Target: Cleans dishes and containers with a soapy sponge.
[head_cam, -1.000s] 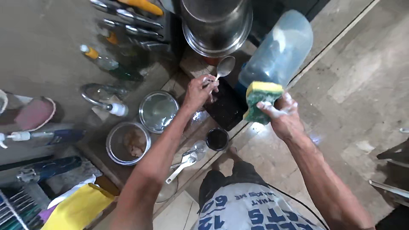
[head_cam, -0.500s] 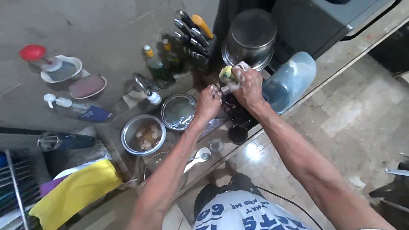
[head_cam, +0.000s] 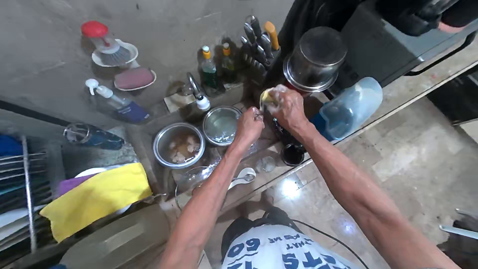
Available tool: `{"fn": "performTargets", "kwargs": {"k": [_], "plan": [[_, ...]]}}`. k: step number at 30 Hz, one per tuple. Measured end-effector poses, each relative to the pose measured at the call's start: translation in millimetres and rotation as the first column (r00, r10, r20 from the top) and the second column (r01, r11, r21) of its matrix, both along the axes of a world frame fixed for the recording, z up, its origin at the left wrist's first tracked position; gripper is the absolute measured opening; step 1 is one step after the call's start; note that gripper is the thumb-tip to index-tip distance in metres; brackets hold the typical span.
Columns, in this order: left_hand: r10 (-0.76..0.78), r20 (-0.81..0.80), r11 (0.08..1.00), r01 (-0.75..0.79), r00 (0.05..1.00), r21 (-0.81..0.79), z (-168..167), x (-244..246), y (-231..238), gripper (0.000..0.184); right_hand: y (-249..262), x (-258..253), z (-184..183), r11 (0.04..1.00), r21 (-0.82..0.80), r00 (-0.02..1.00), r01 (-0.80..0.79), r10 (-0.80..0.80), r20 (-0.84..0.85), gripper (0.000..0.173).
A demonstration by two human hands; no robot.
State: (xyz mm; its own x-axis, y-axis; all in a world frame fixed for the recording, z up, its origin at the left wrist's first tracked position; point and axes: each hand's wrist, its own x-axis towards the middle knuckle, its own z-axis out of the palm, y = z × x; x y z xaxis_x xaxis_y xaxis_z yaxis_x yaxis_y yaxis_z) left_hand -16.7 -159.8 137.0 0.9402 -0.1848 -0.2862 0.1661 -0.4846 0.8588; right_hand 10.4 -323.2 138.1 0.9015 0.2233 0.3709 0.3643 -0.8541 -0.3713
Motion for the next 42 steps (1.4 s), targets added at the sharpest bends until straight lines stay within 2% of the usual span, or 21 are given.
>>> {"fn": "performTargets", "kwargs": {"k": [2, 3, 6, 8, 10, 12, 16, 19, 23, 26, 29, 30, 32, 34, 36, 37, 39, 41, 42], "plan": [[0.003, 0.014, 1.000, -0.003, 1.000, 0.013, -4, 0, 4, 0.023, 3, 0, -4, 0.998, -0.020, 0.996, -0.063, 0.062, -0.056, 0.024], [0.012, 0.019, 1.000, -0.012, 1.000, 0.004, -9, -3, 4, 0.024, 2, 1, -1, 0.998, -0.044, 0.994, -0.040, 0.036, -0.100, 0.025], [0.034, 0.025, 0.999, -0.034, 0.999, -0.015, -17, -5, 1, 0.025, 6, 4, -2, 0.995, -0.075, 0.994, 0.062, -0.068, -0.091, 0.027], [0.045, 0.022, 0.999, -0.045, 0.999, 0.007, -19, -3, 2, 0.023, 9, 2, -7, 0.998, -0.062, 0.985, -0.013, 0.002, -0.175, 0.024], [0.053, 0.017, 0.999, -0.053, 0.998, 0.010, -21, -3, 1, 0.024, 7, 7, -7, 0.997, -0.080, 0.977, -0.008, -0.009, -0.212, 0.026], [0.061, 0.017, 0.998, -0.061, 0.998, 0.005, -19, -4, -1, 0.027, 6, 11, -7, 0.995, -0.079, 0.981, 0.065, -0.078, -0.175, 0.029], [0.071, 0.035, 0.997, -0.073, 0.997, 0.041, -17, 0, -1, 0.024, 8, 13, -11, 0.999, -0.027, 0.971, -0.041, 0.033, -0.237, 0.028], [0.083, 0.027, 0.995, -0.085, 0.996, 0.053, -15, -1, -4, 0.027, 8, 18, -11, 0.997, -0.053, 0.986, 0.061, -0.069, -0.151, 0.027], [0.088, 0.040, 0.994, -0.090, 0.995, 0.063, -17, 2, 0, 0.025, 11, 21, -13, 0.997, 0.002, 0.967, -0.077, 0.076, -0.242, 0.027], [0.089, 0.048, 0.994, -0.091, 0.995, 0.057, -20, 1, -3, 0.024, 11, 25, -14, 0.999, -0.049, 0.983, 0.016, -0.024, -0.181, 0.028], [0.083, 0.035, 0.993, -0.085, 0.996, 0.075, -20, 6, -1, 0.024, 15, 26, -17, 0.997, -0.025, 0.970, -0.067, 0.060, -0.235, 0.025], [0.083, 0.031, 0.994, -0.085, 0.996, 0.073, -22, 5, -2, 0.024, 13, 28, -16, 0.998, -0.040, 0.968, -0.047, 0.035, -0.247, 0.025], [0.087, 0.033, 0.994, -0.089, 0.996, 0.069, -21, 4, -5, 0.026, 12, 30, -17, 0.997, -0.062, 0.985, 0.035, -0.045, -0.169, 0.026], [0.095, 0.027, 0.993, -0.097, 0.995, 0.073, -19, 6, -5, 0.025, 11, 30, -21, 0.999, -0.028, 0.985, -0.035, 0.030, -0.168, 0.027], [0.096, 0.025, 0.992, -0.098, 0.995, 0.080, -23, 7, -3, 0.026, 8, 34, -24, 0.990, 0.004, 0.961, -0.139, 0.135, -0.241, 0.026], [0.092, 0.024, 0.993, -0.093, 0.995, 0.074, -26, 7, -4, 0.026, 5, 37, -21, 0.994, -0.021, 0.959, -0.112, 0.102, -0.263, 0.028], [0.109, 0.029, 0.993, -0.110, 0.994, 0.031, -31, 4, -3, 0.029, -4, 41, -16, 0.999, -0.040, 0.985, 0.028, -0.034, -0.168, 0.028], [0.137, 0.057, 0.990, -0.135, 0.989, -0.038, -29, 4, 3, 0.028, -13, 52, -7, 0.988, 0.113, 0.994, 0.103, -0.099, -0.045, 0.027], [0.149, 0.051, 0.986, -0.145, 0.987, -0.079, -29, 2, 6, 0.028, -17, 54, -4, 0.963, 0.233, 0.990, 0.136, -0.125, -0.062, 0.029]]}}
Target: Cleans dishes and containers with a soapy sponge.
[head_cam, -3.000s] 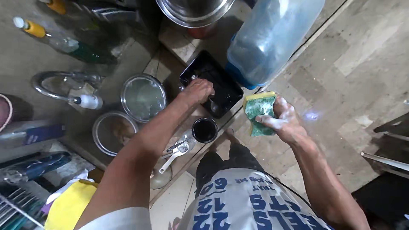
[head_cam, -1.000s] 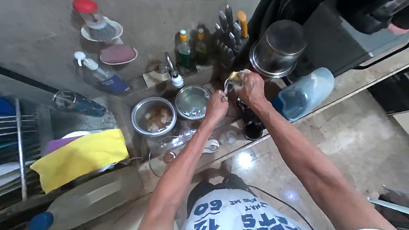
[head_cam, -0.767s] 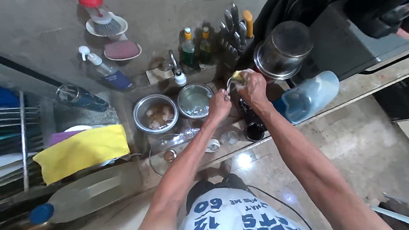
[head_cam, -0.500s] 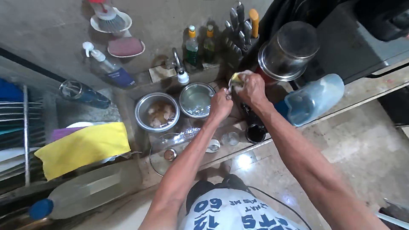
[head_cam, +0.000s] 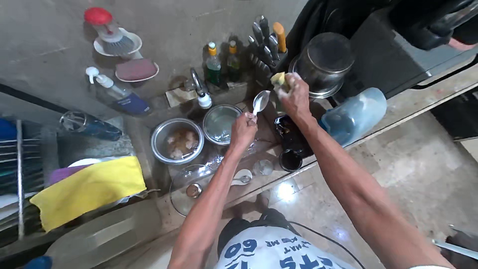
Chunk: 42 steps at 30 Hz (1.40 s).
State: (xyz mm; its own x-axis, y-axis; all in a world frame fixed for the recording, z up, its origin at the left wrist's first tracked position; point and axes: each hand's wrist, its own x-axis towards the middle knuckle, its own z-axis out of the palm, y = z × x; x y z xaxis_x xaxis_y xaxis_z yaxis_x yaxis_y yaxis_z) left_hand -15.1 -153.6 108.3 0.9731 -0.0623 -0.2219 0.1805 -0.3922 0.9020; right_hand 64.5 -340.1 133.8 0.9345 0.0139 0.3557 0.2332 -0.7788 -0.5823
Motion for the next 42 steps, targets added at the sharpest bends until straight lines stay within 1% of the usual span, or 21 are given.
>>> {"fn": "performTargets", "kwargs": {"k": [2, 5, 7, 8, 9, 11, 15, 16, 19, 21, 24, 26, 28, 30, 31, 33, 34, 36, 39, 40, 42], "plan": [[0.025, -0.007, 0.994, -0.026, 1.000, -0.111, 4, -4, 4, 0.027, -2, 4, 5, 0.944, 0.326, 0.993, 0.050, -0.012, -0.118, 0.038], [0.013, -0.051, 0.947, -0.028, 0.999, -0.320, 11, -7, 1, 0.023, 12, -10, 2, 0.697, 0.712, 0.961, 0.088, 0.130, -0.246, 0.047], [0.015, -0.077, 0.916, -0.045, 0.997, -0.399, 14, -2, 0, 0.022, 30, -26, -2, 0.495, 0.861, 0.938, 0.118, 0.228, -0.260, 0.044], [0.025, -0.089, 0.902, -0.061, 0.996, -0.428, 13, 0, 0, 0.021, 39, -34, -5, 0.431, 0.890, 0.927, 0.149, 0.252, -0.278, 0.041], [0.036, -0.093, 0.889, -0.074, 0.995, -0.452, 11, 3, 0, 0.020, 46, -41, -8, 0.403, 0.896, 0.917, 0.186, 0.257, -0.306, 0.038], [0.045, -0.098, 0.875, -0.087, 0.994, -0.475, 10, 5, 0, 0.020, 51, -42, -9, 0.438, 0.870, 0.889, 0.226, 0.273, -0.368, 0.033], [0.035, -0.114, 0.881, -0.084, 0.993, -0.465, 8, -1, -1, 0.018, 40, -18, 0, 0.567, 0.813, 0.881, 0.136, 0.306, -0.360, 0.032], [0.039, -0.114, 0.885, -0.087, 0.993, -0.458, 9, -1, 0, 0.018, 42, -20, -4, 0.585, 0.799, 0.875, 0.140, 0.304, -0.376, 0.032], [0.076, -0.072, 0.896, -0.100, 0.994, -0.433, 17, 11, 2, 0.017, 58, -33, -9, 0.606, 0.777, 0.854, 0.171, 0.302, -0.423, 0.021], [0.086, -0.007, 0.925, -0.083, 0.996, -0.372, 19, 16, 4, 0.020, 57, -27, -4, 0.641, 0.753, 0.892, 0.147, 0.243, -0.381, 0.023], [0.096, 0.082, 0.957, -0.069, 0.992, -0.282, 23, 21, 5, 0.021, 51, -11, 7, 0.713, 0.700, 0.956, 0.039, 0.177, -0.234, 0.035], [0.130, 0.108, 0.963, -0.100, 0.986, -0.249, 26, 25, 5, 0.020, 55, -14, 5, 0.686, 0.726, 0.958, 0.044, 0.176, -0.225, 0.028], [0.227, 0.115, 0.928, -0.179, 0.967, -0.327, 22, 28, 5, 0.021, 63, -24, -1, 0.638, 0.767, 0.950, 0.075, 0.188, -0.249, 0.025], [0.318, 0.119, 0.844, -0.224, 0.941, -0.487, 19, 34, 7, 0.021, 64, -29, -4, 0.622, 0.779, 0.956, 0.077, 0.177, -0.235, 0.029], [0.334, 0.096, 0.782, -0.218, 0.938, -0.584, 20, 35, 9, 0.023, 63, -30, -3, 0.638, 0.768, 0.956, 0.065, 0.181, -0.232, 0.032], [0.342, 0.025, 0.661, -0.221, 0.939, -0.717, 22, 38, 9, 0.026, 61, -36, 0, 0.702, 0.712, 0.925, -0.028, 0.288, -0.247, 0.043], [0.337, 0.007, 0.648, -0.227, 0.941, -0.727, 25, 39, 7, 0.026, 62, -39, 1, 0.735, 0.672, 0.900, -0.089, 0.348, -0.261, 0.044], [0.274, 0.019, 0.683, -0.181, 0.961, -0.708, 27, 39, 4, 0.027, 67, -40, 0, 0.791, 0.589, 0.869, -0.164, 0.398, -0.292, 0.038], [0.131, 0.061, 0.726, -0.054, 0.990, -0.686, 26, 44, 9, 0.031, 68, -38, 1, 0.819, 0.560, 0.856, -0.127, 0.376, -0.356, 0.026], [0.125, 0.067, 0.733, -0.046, 0.990, -0.678, 27, 47, 9, 0.029, 68, -39, 1, 0.824, 0.555, 0.856, -0.111, 0.363, -0.368, 0.025], [0.176, 0.031, 0.743, -0.112, 0.984, -0.660, 32, 56, 10, 0.026, 70, -45, 2, 0.830, 0.550, 0.847, -0.087, 0.352, -0.397, 0.022]]}}
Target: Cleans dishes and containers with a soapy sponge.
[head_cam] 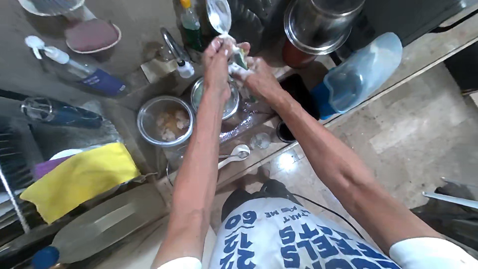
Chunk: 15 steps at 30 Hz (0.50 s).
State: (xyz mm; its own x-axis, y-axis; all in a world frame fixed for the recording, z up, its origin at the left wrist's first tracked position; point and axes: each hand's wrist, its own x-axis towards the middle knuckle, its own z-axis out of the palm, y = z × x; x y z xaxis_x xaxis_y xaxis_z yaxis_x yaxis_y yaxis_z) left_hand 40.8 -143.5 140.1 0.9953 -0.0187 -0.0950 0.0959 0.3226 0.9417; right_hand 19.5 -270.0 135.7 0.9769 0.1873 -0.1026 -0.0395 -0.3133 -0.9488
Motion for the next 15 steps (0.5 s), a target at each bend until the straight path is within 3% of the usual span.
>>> {"fn": "performTargets", "kwargs": {"k": [4, 6, 8, 9, 11, 13, 15], "plan": [[0.175, -0.080, 0.982, -0.180, 0.981, -0.058, 3, 21, 14, 0.025, -5, -12, 3, 0.983, -0.088, 0.986, -0.161, 0.155, -0.069, 0.024], [0.243, -0.046, 0.970, -0.242, 0.969, 0.014, 6, 25, 21, 0.020, -17, -13, 6, 0.939, -0.209, 0.961, -0.275, 0.277, -0.020, 0.024], [0.189, 0.048, 0.940, -0.195, 0.981, 0.280, 10, 17, 38, 0.020, -37, -19, 10, 0.876, -0.361, 0.936, -0.321, 0.351, 0.017, 0.025], [0.064, 0.092, 0.863, -0.102, 0.994, 0.496, 18, 5, 48, 0.023, -50, -21, 13, 0.871, -0.394, 0.943, -0.293, 0.331, 0.030, 0.026], [-0.326, -0.015, 0.491, 0.183, 0.945, 0.851, 46, -36, 60, 0.028, -78, -24, 17, 0.908, -0.379, 0.976, -0.178, 0.212, 0.049, 0.027], [-0.582, -0.254, 0.096, 0.375, 0.772, 0.922, 57, -78, 47, 0.021, -104, -25, 20, 0.951, -0.301, 0.996, -0.069, 0.083, 0.034, 0.027], [-0.627, -0.474, -0.246, 0.420, 0.619, 0.874, 50, -105, 21, 0.011, -122, -24, 21, 0.967, -0.256, 0.998, -0.020, 0.034, 0.050, 0.025]]}}
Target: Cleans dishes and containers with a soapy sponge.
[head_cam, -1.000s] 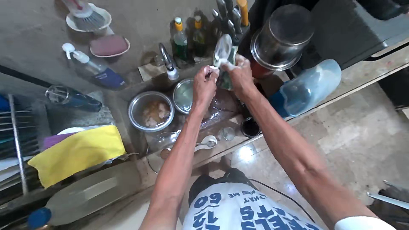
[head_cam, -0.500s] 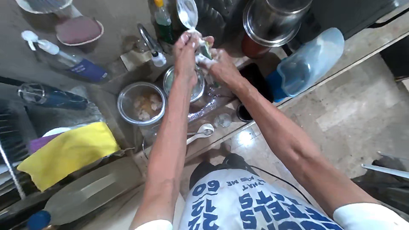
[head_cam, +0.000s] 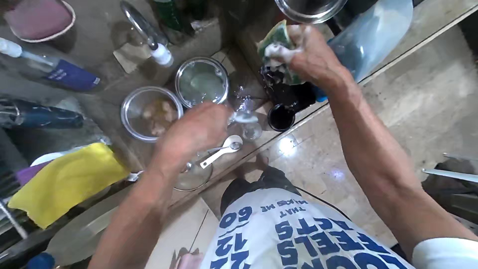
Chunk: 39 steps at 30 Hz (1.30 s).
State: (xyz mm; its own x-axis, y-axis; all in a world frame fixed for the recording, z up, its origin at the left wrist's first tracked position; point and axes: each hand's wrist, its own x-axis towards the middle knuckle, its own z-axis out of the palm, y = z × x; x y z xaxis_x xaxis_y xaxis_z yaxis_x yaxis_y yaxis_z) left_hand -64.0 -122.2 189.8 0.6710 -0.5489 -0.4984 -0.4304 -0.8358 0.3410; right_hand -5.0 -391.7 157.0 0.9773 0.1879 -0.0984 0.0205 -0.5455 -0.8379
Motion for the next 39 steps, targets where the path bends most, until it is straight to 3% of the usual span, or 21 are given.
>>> {"fn": "performTargets", "kwargs": {"k": [2, 4, 11, 16, 21, 25, 32, 34, 36, 39], "plan": [[-0.102, 0.001, 0.976, 0.100, 0.995, 0.192, -8, -12, -25, 0.009, -14, 3, -5, 1.000, -0.002, 0.999, -0.004, 0.004, 0.044, 0.025], [-0.134, -0.002, 0.953, 0.130, 0.991, 0.273, -10, -14, -45, 0.011, -24, 2, -9, 1.000, -0.001, 0.998, 0.009, -0.009, 0.054, 0.026], [-0.254, -0.028, 0.893, 0.246, 0.967, 0.377, -22, -20, -95, 0.008, -63, -9, -28, 0.936, 0.205, 0.958, 0.286, -0.274, -0.085, 0.040], [-0.299, -0.038, 0.852, 0.284, 0.954, 0.440, -26, -16, -107, 0.012, -89, -16, -38, 0.939, 0.216, 0.964, 0.266, -0.256, -0.073, 0.038], [-0.221, -0.077, 0.903, 0.234, 0.972, 0.361, -29, -8, -99, 0.014, -110, -17, -43, 0.957, 0.222, 0.978, 0.187, -0.203, 0.051, 0.031], [-0.145, -0.129, 0.955, 0.173, 0.981, 0.241, -29, -3, -74, 0.012, -102, -16, -33, 0.931, 0.310, 0.979, 0.191, -0.203, 0.006, 0.037], [0.085, -0.174, 0.983, -0.112, 0.981, -0.146, -39, -5, -5, 0.016, -43, -28, -8, 0.867, 0.497, 0.998, 0.013, -0.045, 0.053, 0.040], [0.193, -0.243, 0.931, -0.256, 0.951, -0.261, -43, -14, 18, 0.016, -15, -36, 3, 0.838, 0.539, 0.995, -0.084, 0.038, 0.095, 0.050], [0.274, -0.315, 0.802, -0.397, 0.909, -0.447, -50, -30, 40, 0.027, 18, -48, 12, 0.833, 0.526, 0.983, -0.173, 0.114, 0.142, 0.049], [0.293, -0.387, 0.402, -0.480, 0.874, -0.780, -65, -62, 56, 0.056, 73, -66, 12, 0.863, 0.439, 0.966, -0.251, 0.192, 0.175, 0.039]]}}
